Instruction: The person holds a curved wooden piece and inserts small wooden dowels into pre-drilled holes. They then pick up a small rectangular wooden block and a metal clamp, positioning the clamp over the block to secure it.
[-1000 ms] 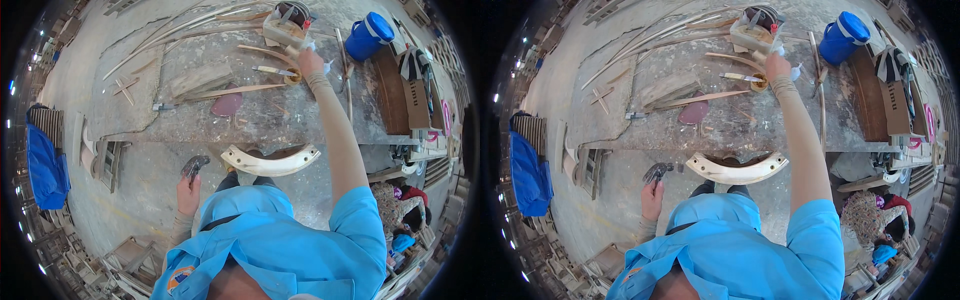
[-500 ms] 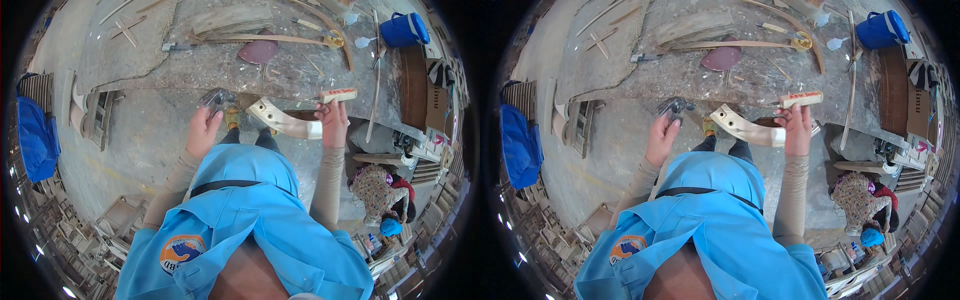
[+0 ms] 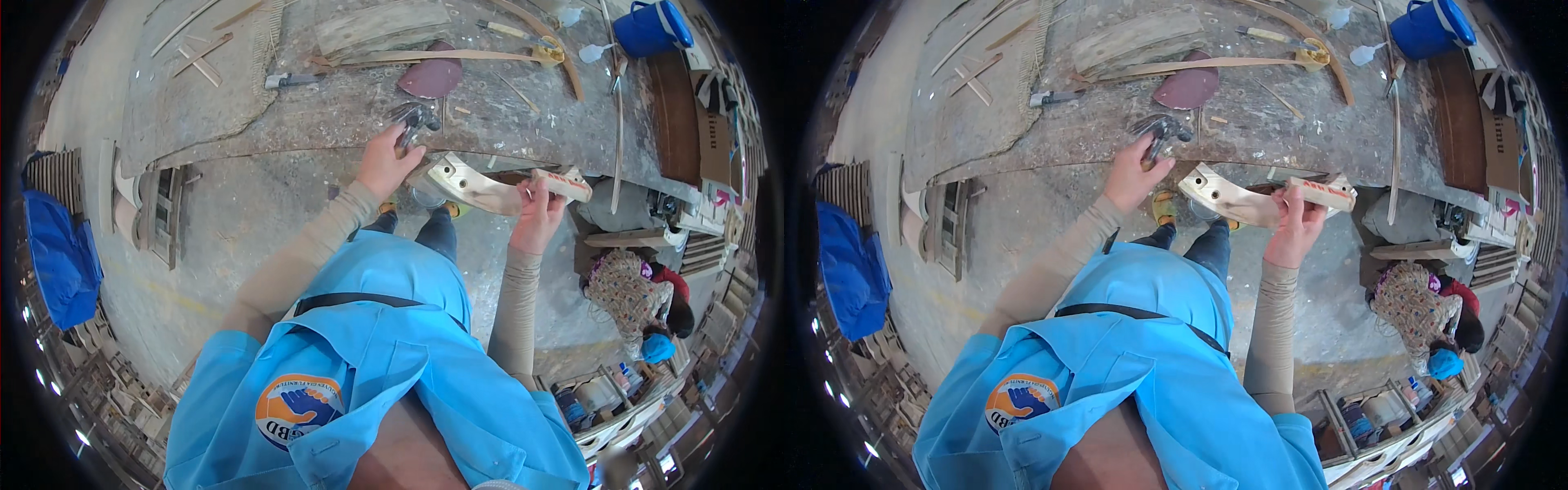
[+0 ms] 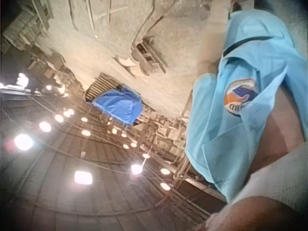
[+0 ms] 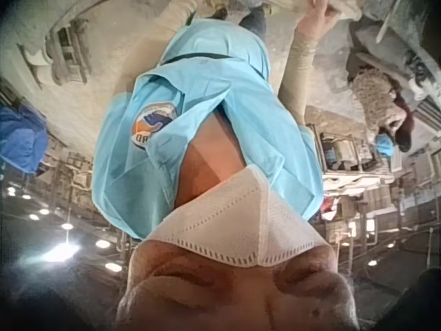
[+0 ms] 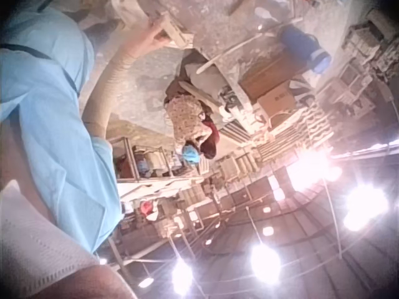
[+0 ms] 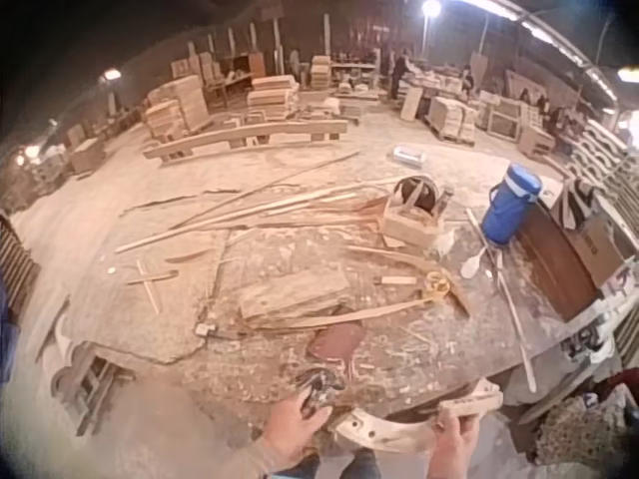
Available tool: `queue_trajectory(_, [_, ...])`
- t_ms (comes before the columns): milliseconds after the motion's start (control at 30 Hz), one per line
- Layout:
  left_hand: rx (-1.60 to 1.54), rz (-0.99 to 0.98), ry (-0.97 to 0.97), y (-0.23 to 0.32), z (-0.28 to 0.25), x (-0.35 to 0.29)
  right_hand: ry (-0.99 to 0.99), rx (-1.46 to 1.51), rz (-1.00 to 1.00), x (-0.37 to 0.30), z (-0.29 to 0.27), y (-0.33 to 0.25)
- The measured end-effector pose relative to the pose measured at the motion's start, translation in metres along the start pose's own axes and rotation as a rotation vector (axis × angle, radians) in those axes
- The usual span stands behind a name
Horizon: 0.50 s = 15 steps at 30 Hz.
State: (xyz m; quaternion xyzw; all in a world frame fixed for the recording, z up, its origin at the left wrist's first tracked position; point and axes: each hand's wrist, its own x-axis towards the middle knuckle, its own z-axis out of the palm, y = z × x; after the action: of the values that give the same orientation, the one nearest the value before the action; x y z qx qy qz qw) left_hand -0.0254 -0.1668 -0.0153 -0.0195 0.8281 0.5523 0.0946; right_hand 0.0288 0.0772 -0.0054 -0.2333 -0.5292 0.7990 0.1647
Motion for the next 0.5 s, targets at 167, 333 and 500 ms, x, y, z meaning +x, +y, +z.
queue_trajectory(167, [-0.096,0.023,-0.096,-0.016,0.021,0.009,0.112,0.057,-0.048,-0.006,-0.025,0.01])
queue_trajectory(333, [-0.22,-0.009,-0.161,-0.021,0.03,0.011,0.096,0.045,-0.055,-0.006,-0.025,0.012])
queue_trajectory(500, [-0.259,-0.075,-0.224,-0.01,0.026,0.007,0.085,0.031,-0.041,-0.006,-0.023,0.009])
